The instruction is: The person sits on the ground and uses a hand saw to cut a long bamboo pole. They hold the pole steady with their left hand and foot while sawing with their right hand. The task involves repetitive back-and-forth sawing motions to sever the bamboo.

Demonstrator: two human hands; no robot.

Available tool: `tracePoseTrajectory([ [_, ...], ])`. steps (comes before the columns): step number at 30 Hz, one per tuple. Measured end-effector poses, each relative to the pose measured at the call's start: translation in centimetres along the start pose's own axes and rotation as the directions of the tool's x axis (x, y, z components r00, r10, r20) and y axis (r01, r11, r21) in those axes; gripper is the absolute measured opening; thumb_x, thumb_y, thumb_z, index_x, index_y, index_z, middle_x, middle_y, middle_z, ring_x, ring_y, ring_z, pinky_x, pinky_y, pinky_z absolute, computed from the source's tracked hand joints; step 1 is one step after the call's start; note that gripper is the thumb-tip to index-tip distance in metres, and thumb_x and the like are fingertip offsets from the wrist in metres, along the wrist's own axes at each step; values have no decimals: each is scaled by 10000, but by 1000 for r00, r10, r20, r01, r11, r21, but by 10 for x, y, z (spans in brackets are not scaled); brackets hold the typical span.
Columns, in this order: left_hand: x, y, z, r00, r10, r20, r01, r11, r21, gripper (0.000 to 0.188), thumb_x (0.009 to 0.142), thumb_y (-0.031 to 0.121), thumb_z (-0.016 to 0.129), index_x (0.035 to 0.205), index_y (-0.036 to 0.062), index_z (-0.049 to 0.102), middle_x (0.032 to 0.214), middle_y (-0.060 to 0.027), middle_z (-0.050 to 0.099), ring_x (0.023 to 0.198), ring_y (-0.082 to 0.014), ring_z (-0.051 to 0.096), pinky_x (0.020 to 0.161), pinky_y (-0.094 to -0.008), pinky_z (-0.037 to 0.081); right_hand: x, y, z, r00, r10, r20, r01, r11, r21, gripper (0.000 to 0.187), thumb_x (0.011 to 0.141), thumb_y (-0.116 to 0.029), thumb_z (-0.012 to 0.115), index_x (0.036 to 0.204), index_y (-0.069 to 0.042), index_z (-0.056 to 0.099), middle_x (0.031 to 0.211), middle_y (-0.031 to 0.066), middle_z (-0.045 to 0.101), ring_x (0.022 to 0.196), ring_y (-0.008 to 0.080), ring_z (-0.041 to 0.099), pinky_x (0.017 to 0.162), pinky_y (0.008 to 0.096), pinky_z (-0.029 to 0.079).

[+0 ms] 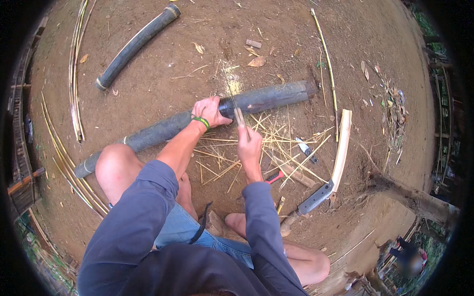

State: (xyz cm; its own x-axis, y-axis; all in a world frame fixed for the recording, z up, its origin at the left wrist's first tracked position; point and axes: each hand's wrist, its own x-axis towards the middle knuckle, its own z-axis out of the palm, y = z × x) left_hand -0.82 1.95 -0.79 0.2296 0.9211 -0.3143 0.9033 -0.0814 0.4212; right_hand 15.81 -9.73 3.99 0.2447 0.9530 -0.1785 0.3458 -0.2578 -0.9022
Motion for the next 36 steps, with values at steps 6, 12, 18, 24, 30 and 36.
tracePoseTrajectory([
  [6, -10, -13, 9, 988, 23, -150, -25, 1000, -9, 692, 569, 497, 877, 1036, 35, 660, 1069, -189, 710, 996, -364, 693, 899, -454, 563, -84, 17, -41, 999, -34, 33, 36, 998, -57, 368, 994, -207, 597, 715, 32, 581, 532, 102, 410, 482, 172, 371, 483, 398, 299],
  [12, -3, 3, 2, 1000, 6, -16, -7, 999, -47, 711, 573, 522, 871, 1058, 45, 665, 1084, -181, 711, 1041, -350, 690, 910, -457, 558, 3, -5, -2, 997, 77, -8, -78, 995, -67, 435, 1011, -273, 597, 708, 37, 556, 540, 82, 425, 525, 151, 381, 506, 395, 298],
  [18, -11, -9, 3, 996, 1, -88, 0, 1000, 12, 725, 586, 542, 873, 1073, 48, 660, 1119, -180, 706, 1052, -336, 689, 924, -446, 549, -90, 18, -58, 995, 93, 45, -96, 993, 64, 469, 1038, -219, 488, 602, -47, 514, 514, -25, 439, 463, 82, 379, 468, 294, 252],
  [24, 3, 8, -11, 996, -34, 84, 37, 999, -27, 735, 571, 560, 872, 1060, 51, 667, 1110, -175, 708, 1048, -344, 688, 933, -441, 548, 26, 5, 3, 998, 47, 33, -48, 998, 38, 453, 1045, -270, 541, 673, -11, 535, 553, 9, 421, 515, 106, 382, 495, 332, 278],
  [30, -5, -6, 1, 995, -18, -96, 17, 1000, -11, 710, 584, 537, 870, 1057, 52, 657, 1074, -168, 701, 1035, -344, 683, 923, -444, 548, -81, 26, -57, 997, 64, 39, -67, 994, 92, 459, 1033, -223, 512, 627, -18, 578, 503, -4, 446, 449, 87, 400, 460, 304, 274],
  [36, -8, 7, 15, 994, 5, -111, -7, 1000, -14, 721, 572, 450, 884, 1120, 55, 631, 1076, -143, 672, 1044, -320, 663, 945, -433, 524, 23, -6, -4, 995, 99, 35, -99, 995, 24, 426, 1037, -275, 574, 743, 33, 595, 569, 20, 457, 513, 121, 398, 483, 352, 291],
])
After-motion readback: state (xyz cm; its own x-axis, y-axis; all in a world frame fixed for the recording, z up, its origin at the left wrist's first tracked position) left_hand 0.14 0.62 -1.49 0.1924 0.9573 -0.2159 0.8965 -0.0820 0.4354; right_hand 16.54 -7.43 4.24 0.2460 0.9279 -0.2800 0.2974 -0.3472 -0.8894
